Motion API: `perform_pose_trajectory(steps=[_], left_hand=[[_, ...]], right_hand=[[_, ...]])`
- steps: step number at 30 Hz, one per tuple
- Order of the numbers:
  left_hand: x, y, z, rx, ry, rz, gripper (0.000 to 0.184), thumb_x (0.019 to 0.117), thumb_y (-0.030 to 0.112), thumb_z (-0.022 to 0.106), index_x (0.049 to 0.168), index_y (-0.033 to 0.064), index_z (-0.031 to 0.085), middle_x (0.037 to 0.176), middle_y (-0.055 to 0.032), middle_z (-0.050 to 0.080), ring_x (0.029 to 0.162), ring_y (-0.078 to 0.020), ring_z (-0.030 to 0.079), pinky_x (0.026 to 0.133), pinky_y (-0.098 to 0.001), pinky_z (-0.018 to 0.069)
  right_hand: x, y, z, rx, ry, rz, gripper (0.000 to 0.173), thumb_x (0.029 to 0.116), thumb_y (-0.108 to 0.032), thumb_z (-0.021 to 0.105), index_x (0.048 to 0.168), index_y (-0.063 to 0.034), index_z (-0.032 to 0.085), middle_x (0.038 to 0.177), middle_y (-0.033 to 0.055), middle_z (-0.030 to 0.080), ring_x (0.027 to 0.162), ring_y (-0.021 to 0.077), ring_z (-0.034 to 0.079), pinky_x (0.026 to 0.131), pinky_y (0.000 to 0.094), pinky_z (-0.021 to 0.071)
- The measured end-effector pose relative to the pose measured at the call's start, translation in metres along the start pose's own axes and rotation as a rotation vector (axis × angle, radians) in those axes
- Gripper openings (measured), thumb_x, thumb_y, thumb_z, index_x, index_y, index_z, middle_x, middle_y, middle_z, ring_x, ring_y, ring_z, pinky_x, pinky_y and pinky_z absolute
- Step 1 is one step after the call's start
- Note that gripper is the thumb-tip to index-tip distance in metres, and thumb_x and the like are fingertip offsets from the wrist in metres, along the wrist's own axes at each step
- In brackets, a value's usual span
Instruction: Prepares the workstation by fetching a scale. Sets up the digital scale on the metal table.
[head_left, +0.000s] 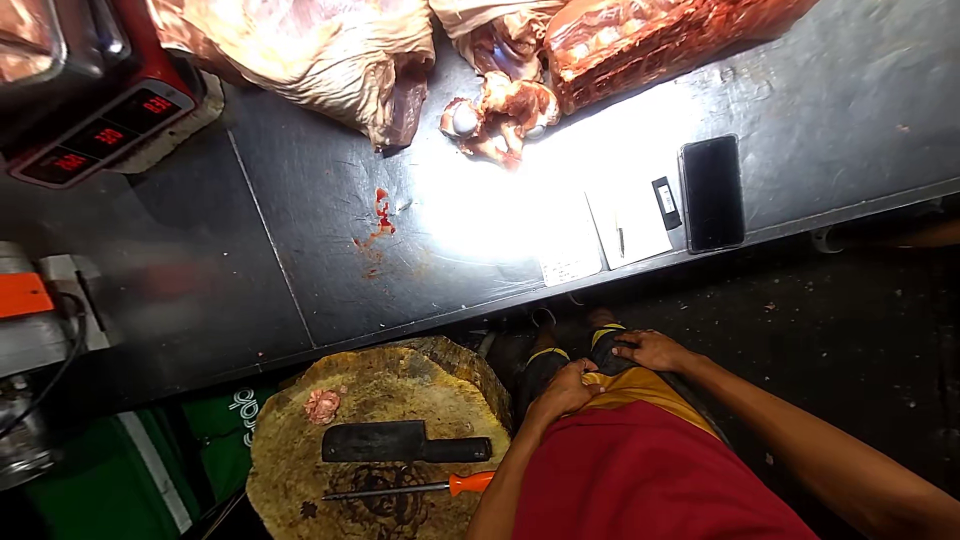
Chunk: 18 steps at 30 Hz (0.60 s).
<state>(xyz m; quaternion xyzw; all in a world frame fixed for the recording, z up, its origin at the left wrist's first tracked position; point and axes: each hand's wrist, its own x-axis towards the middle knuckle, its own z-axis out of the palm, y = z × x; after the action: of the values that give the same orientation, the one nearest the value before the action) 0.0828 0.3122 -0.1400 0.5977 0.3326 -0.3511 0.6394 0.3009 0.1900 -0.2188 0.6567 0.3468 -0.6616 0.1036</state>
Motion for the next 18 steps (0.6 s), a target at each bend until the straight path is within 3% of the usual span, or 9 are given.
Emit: perform_pose_trajectory(steps=[4,8,12,15,18], left_hand=[[-0.002,-0.005,0.000,0.038,0.035,-0.002,0.050,0.0970,0.037,0.070,0.137,0.0087,0.060,0.126,-0.0174,0.067,0.119,-0.0294,0.064,0.105,-0.0505,0.0489],[0.002,-0.013,0.001,0.094,-0.045,-0.128,0.058,0.1007,0.059,0.054,0.133,0.0115,0.063,0.127,-0.0171,0.067,0.122,-0.0312,0.062,0.105,-0.0553,0.0473],[0.005,-0.010,-0.002,-0.006,-0.092,-0.087,0.052,0.0997,0.044,0.065,0.137,0.0085,0.060,0.131,-0.0175,0.065,0.124,-0.0288,0.061,0.108,-0.0514,0.0466],[0.004,-0.010,0.000,-0.111,-0.037,-0.009,0.048,0.0977,0.026,0.071,0.138,0.0049,0.058,0.129,-0.0192,0.065,0.120,-0.0272,0.063,0.106,-0.0462,0.0485],[0.002,-0.011,0.003,-0.145,0.023,0.033,0.046,0.0961,0.021,0.072,0.137,0.0039,0.059,0.131,-0.0186,0.064,0.122,-0.0262,0.062,0.107,-0.0439,0.0484]], right_hand=[[-0.002,0.000,-0.002,0.006,0.003,-0.015,0.062,0.1022,-0.061,0.047,0.149,-0.0216,0.056,0.156,0.0094,0.051,0.150,0.0331,0.037,0.122,0.0565,0.0269],[0.002,0.000,0.000,-0.013,-0.001,0.000,0.063,0.1015,-0.063,0.047,0.150,-0.0228,0.056,0.156,0.0083,0.050,0.150,0.0322,0.037,0.123,0.0554,0.0269],[0.002,-0.003,0.000,-0.022,-0.007,0.007,0.063,0.1016,-0.063,0.047,0.150,-0.0227,0.056,0.156,0.0090,0.050,0.150,0.0331,0.037,0.122,0.0560,0.0271],[0.002,-0.006,0.001,-0.028,-0.005,0.005,0.062,0.1018,-0.063,0.046,0.149,-0.0242,0.056,0.156,0.0077,0.050,0.150,0.0331,0.037,0.122,0.0560,0.0274],[0.003,-0.007,0.000,-0.027,-0.005,0.006,0.062,0.1015,-0.064,0.046,0.149,-0.0248,0.056,0.156,0.0066,0.051,0.149,0.0332,0.037,0.122,0.0559,0.0276]])
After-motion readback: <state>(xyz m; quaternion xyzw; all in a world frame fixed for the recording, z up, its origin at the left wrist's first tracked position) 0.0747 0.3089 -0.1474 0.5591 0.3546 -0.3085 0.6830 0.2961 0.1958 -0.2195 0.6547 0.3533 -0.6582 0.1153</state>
